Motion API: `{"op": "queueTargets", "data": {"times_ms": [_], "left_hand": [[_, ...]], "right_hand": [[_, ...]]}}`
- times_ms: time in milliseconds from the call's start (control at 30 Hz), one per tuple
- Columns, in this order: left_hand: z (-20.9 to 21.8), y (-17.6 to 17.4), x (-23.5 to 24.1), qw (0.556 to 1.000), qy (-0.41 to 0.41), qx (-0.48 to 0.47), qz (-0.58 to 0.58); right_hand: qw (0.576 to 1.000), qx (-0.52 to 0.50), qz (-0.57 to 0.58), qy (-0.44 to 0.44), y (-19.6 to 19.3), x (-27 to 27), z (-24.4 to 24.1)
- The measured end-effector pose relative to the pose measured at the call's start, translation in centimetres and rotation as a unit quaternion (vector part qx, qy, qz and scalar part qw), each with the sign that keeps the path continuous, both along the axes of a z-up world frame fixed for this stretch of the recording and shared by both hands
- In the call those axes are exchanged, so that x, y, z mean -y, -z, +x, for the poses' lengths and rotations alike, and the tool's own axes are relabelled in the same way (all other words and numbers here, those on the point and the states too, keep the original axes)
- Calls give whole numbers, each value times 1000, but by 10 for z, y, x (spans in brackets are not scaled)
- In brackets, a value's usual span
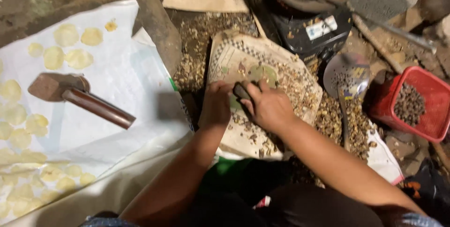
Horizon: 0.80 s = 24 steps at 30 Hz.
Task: The person cracks nuts using a stone on a flat surface, then uses a hammer to crush them on a white sheet. They also stir nuts in a pan on a gas stove and scoop them into a red basket.
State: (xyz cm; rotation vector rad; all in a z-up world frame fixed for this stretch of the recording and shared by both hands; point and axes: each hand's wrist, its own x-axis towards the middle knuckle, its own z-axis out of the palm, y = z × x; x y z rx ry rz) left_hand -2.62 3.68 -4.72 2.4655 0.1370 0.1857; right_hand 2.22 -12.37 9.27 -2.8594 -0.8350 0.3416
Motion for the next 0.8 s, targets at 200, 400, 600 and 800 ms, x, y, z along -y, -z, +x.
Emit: {"op": "queueTargets", "data": {"times_ms": [200,400,600,800], "left_hand": [[-1,-8,-9,998,36,44,8],[6,-7,3,992,-19,82,92],[-12,-27,-1,984,-62,101,129],[-18,-17,1,993,-56,39,101]], "right_hand": [[981,-155,-42,105,-5,-2,20],[973,-175,-138,56,-6,-14,39],[980,-136,-141,17,-29,-18,25],[998,-61,-27,-3,-2,-31,12]]}}
